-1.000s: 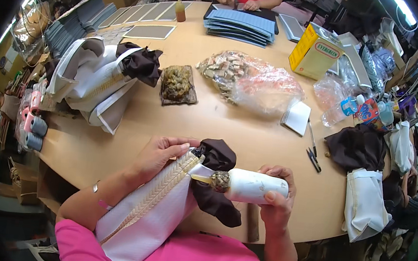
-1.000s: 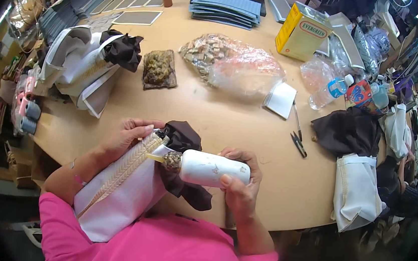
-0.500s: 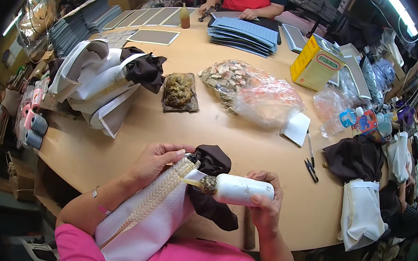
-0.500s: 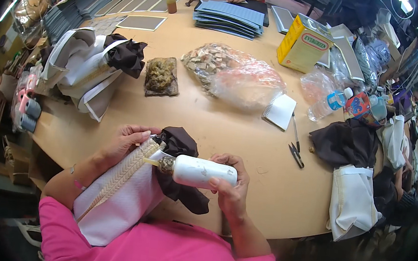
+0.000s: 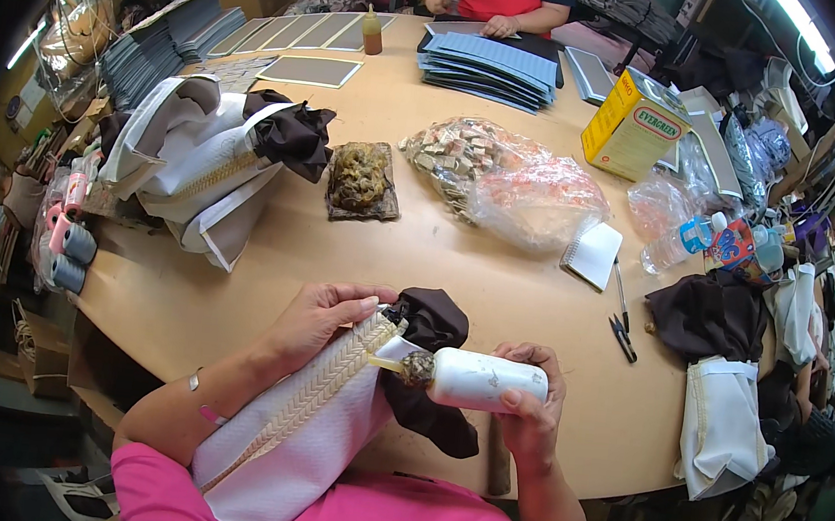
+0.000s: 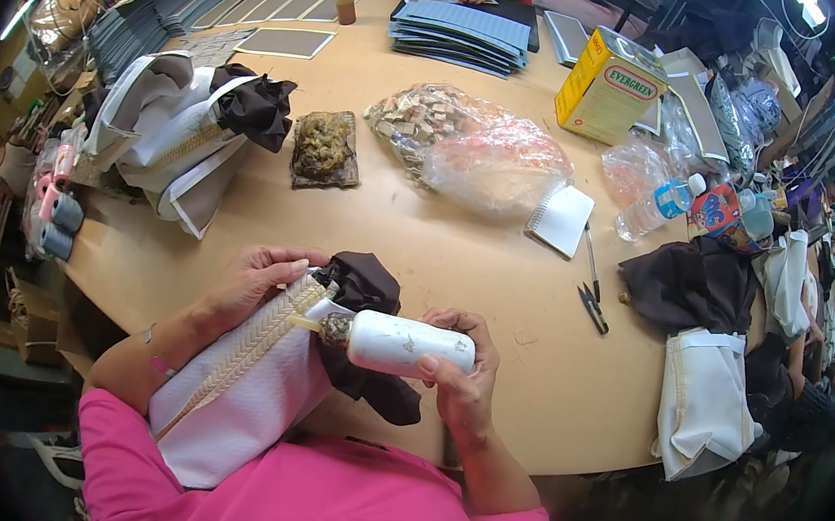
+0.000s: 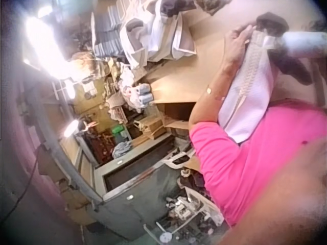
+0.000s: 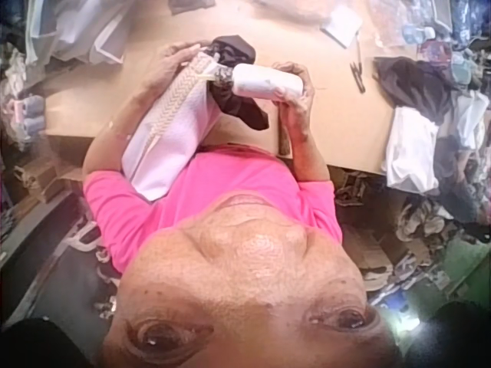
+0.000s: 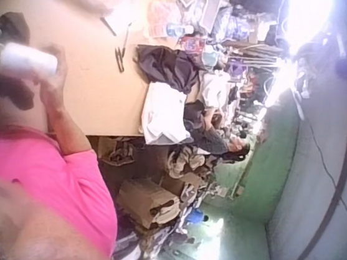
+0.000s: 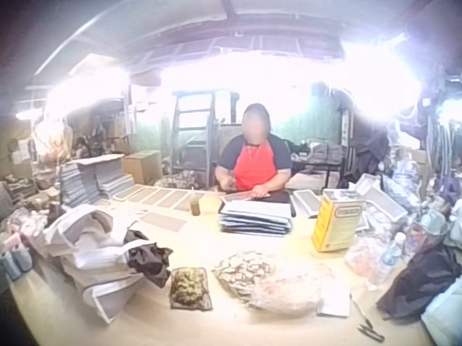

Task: The person applies glue from a bottle to the edges of a white leather component and a brown fabric part, then joins and presses them together by hand and with a hammer, before placing the assembled item onto a stack.

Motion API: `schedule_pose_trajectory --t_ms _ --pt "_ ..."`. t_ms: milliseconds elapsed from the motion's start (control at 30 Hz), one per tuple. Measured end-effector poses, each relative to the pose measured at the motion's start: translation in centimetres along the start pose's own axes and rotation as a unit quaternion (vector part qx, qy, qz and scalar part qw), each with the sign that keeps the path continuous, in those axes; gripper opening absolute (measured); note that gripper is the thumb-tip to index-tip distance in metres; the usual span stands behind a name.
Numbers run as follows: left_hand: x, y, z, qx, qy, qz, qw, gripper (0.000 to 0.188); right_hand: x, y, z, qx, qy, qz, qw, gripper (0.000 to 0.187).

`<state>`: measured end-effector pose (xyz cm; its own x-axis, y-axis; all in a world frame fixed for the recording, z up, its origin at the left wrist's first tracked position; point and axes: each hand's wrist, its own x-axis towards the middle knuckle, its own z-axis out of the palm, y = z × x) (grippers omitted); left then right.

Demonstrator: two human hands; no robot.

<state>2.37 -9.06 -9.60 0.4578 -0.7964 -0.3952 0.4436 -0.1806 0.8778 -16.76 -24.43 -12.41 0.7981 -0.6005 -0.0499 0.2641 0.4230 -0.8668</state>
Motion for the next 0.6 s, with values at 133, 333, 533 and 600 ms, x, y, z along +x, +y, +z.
schedule_pose_trajectory --t_ms 133,333,533,600 --pt "-0.07 0.07 0.03 -0.002 -0.001 -0.004 1.0 0.024 -0.1 0.15 0.03 0.0 0.003 -0.005 1.0 0.039" --pt "0.05 -0.03 0.18 0.007 -0.007 0.002 1.0 0.024 -0.29 0.18 -0.05 0.003 0.004 -0.006 1.0 0.039" --pt "0.0 -0.25 0.13 0.007 -0.006 0.002 1.0 0.025 -0.4 0.31 0.07 -0.004 0.006 -0.014 1.0 0.04" --pt "0.02 -0.26 0.28 0.004 -0.004 0.002 1.0 0.024 -0.45 0.31 0.09 -0.009 0.009 -0.016 1.0 0.04"
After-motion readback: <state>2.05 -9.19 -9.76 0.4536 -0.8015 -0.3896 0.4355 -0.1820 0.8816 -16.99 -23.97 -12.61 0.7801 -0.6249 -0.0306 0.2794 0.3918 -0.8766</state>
